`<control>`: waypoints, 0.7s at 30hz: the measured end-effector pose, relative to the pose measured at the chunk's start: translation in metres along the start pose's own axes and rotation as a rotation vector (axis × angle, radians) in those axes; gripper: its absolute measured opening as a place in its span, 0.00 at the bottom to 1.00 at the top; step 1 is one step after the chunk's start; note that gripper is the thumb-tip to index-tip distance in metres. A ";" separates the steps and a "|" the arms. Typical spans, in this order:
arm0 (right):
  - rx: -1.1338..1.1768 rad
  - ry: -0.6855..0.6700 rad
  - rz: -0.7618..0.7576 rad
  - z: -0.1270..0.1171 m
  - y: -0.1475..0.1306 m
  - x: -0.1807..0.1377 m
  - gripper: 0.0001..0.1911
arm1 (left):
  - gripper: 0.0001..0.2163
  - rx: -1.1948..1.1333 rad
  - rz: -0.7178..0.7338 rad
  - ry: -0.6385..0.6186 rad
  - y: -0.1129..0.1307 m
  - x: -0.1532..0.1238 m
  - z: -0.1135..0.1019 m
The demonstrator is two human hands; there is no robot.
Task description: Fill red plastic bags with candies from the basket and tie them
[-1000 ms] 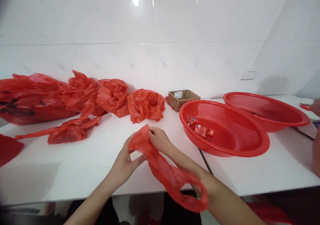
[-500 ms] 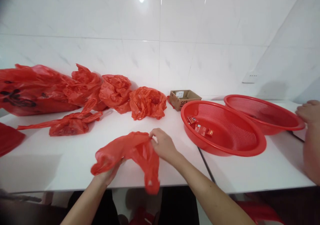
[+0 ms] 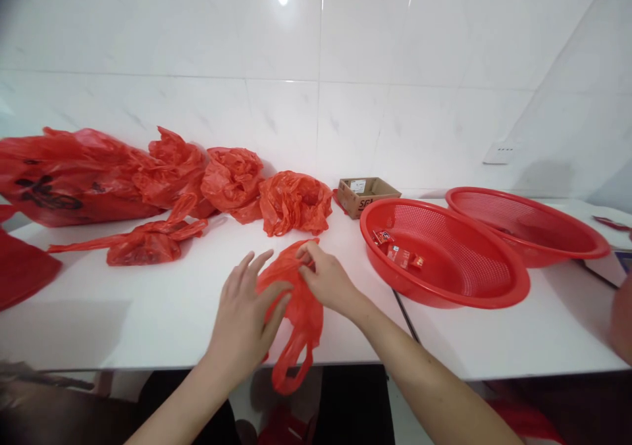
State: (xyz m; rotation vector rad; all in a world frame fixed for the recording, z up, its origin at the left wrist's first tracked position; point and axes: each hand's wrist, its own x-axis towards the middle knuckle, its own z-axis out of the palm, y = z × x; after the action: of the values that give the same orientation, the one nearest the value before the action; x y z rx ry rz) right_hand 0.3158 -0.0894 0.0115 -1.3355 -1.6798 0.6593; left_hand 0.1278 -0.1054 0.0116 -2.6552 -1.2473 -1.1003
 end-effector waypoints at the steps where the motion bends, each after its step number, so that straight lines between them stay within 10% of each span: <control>1: 0.046 -0.032 -0.008 0.006 -0.003 -0.004 0.06 | 0.10 0.073 -0.022 -0.042 -0.001 0.003 0.014; 6: 0.297 -0.071 0.063 0.019 -0.007 -0.030 0.06 | 0.13 0.250 -0.083 -0.137 -0.031 0.010 0.059; 11: 0.730 -0.134 0.300 -0.008 -0.005 -0.040 0.14 | 0.13 0.377 -0.146 -0.313 -0.060 0.018 0.047; 16: 0.077 -0.136 0.151 -0.061 0.010 -0.027 0.07 | 0.16 0.426 -0.144 -0.430 -0.072 0.016 0.020; 21: -0.281 0.293 -0.211 -0.052 -0.026 -0.020 0.12 | 0.21 0.431 -0.109 -0.491 -0.043 0.007 0.009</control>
State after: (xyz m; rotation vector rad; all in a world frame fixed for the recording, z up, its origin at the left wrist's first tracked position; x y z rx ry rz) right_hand 0.3491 -0.1220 0.0521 -1.3469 -1.6808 0.0995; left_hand 0.1067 -0.0690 -0.0024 -2.6016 -1.4968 -0.1322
